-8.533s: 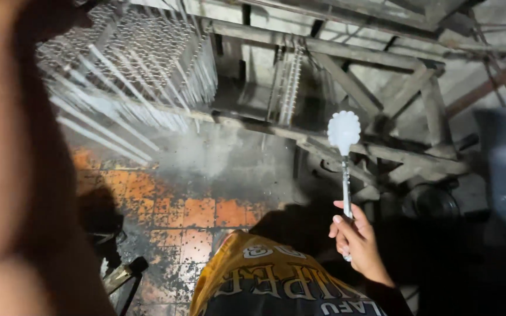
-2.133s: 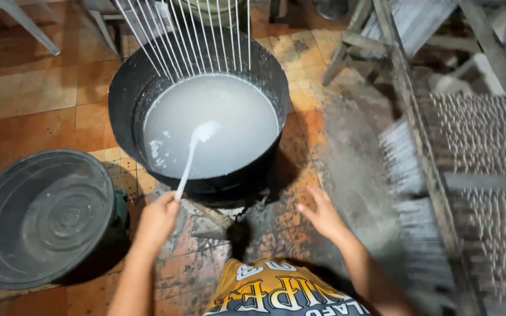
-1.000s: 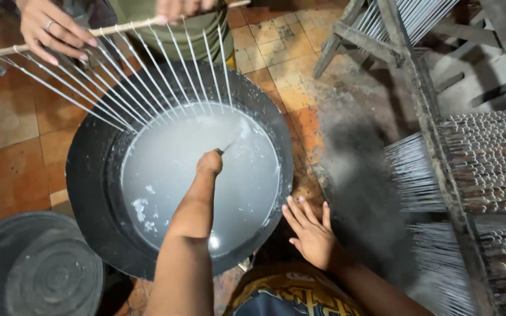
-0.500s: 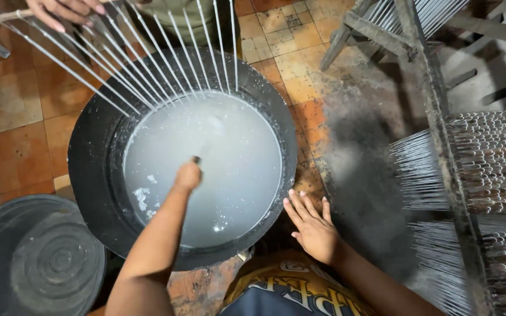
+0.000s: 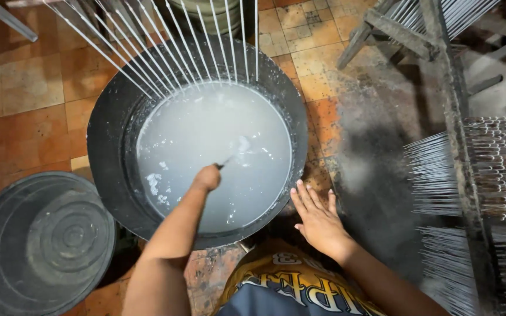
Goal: Dipping multiple candle wicks into a vat of molten wax and hanging them on a rack to cool.
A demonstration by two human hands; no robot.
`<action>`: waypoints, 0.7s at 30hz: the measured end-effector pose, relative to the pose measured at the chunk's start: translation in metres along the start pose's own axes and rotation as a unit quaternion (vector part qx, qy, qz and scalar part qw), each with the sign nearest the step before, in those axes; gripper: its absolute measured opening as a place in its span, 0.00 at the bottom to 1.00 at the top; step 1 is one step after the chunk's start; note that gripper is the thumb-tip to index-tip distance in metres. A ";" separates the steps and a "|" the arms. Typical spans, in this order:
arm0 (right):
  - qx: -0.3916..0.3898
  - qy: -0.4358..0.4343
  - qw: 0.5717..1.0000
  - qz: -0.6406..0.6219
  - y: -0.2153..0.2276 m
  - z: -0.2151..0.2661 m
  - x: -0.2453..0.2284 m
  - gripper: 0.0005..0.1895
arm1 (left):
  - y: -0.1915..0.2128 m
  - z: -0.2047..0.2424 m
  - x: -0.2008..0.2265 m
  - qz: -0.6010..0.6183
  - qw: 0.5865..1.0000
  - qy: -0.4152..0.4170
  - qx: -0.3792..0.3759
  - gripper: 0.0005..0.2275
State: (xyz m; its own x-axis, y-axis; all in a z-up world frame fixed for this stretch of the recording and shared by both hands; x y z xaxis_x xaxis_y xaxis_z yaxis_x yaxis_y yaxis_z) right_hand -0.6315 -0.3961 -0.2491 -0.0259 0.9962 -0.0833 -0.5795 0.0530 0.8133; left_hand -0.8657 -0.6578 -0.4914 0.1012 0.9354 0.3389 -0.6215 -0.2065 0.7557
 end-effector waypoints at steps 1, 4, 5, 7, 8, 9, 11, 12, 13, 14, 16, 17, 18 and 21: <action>0.002 0.001 1.000 -0.002 -0.001 -0.001 0.000 0.47 | 0.006 0.002 -0.020 -0.019 1.000 0.007 0.015 0.19; 0.002 0.002 1.000 -0.006 -0.002 0.001 0.002 0.47 | 0.039 0.034 -0.048 -0.039 0.998 0.045 0.028 0.20; 0.004 0.005 1.000 -0.009 -0.001 0.001 0.002 0.47 | 0.054 0.050 -0.054 -0.041 0.996 0.078 0.030 0.21; 0.002 0.006 1.000 -0.009 0.001 0.003 0.001 0.47 | 0.070 0.075 -0.045 -0.043 0.996 0.080 0.021 0.22; 0.001 0.008 1.000 -0.009 0.002 0.003 0.000 0.47 | 0.079 0.087 -0.042 -0.046 0.996 0.081 0.015 0.23; 0.002 0.008 1.000 -0.008 0.003 0.002 0.001 0.47 | 0.070 0.084 -0.029 -0.045 0.996 0.082 0.016 0.23; 0.008 0.007 1.000 -0.007 0.001 0.001 0.000 0.46 | 0.046 0.080 -0.001 -0.003 0.999 0.033 -0.027 0.22; 0.007 0.007 1.000 -0.009 0.002 0.001 -0.002 0.46 | 0.043 0.087 0.022 -0.004 0.999 0.034 -0.029 0.22; 0.004 0.003 1.000 -0.009 0.003 0.000 -0.003 0.46 | 0.038 0.093 0.046 0.001 0.999 0.010 -0.050 0.22; 0.001 -0.001 1.000 -0.009 0.005 0.000 -0.003 0.46 | 0.033 0.099 0.072 0.006 0.997 -0.016 -0.072 0.23; -0.004 -0.007 1.000 -0.011 0.002 -0.001 -0.005 0.46 | 0.019 0.099 0.102 -0.034 0.994 -0.031 -0.096 0.21; -0.008 -0.013 1.000 -0.012 0.001 -0.002 -0.005 0.46 | 0.012 0.099 0.118 -0.073 0.989 -0.045 -0.118 0.21; -0.008 -0.012 1.000 -0.012 0.002 -0.001 -0.005 0.46 | 0.003 0.090 0.106 -0.072 0.989 -0.044 -0.119 0.21; -0.011 -0.011 1.000 -0.014 0.003 -0.001 -0.006 0.47 | -0.009 0.076 0.071 -0.069 0.990 -0.054 -0.108 0.19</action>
Point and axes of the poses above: each hand's wrist, its own z-axis away from the middle knuckle, its own y-axis out of the back of the hand, x = y × z, the point moved 5 cm from there along -z, towards the middle knuckle, and after that the axes turned 4 degrees about x, right-handed, at the moved point
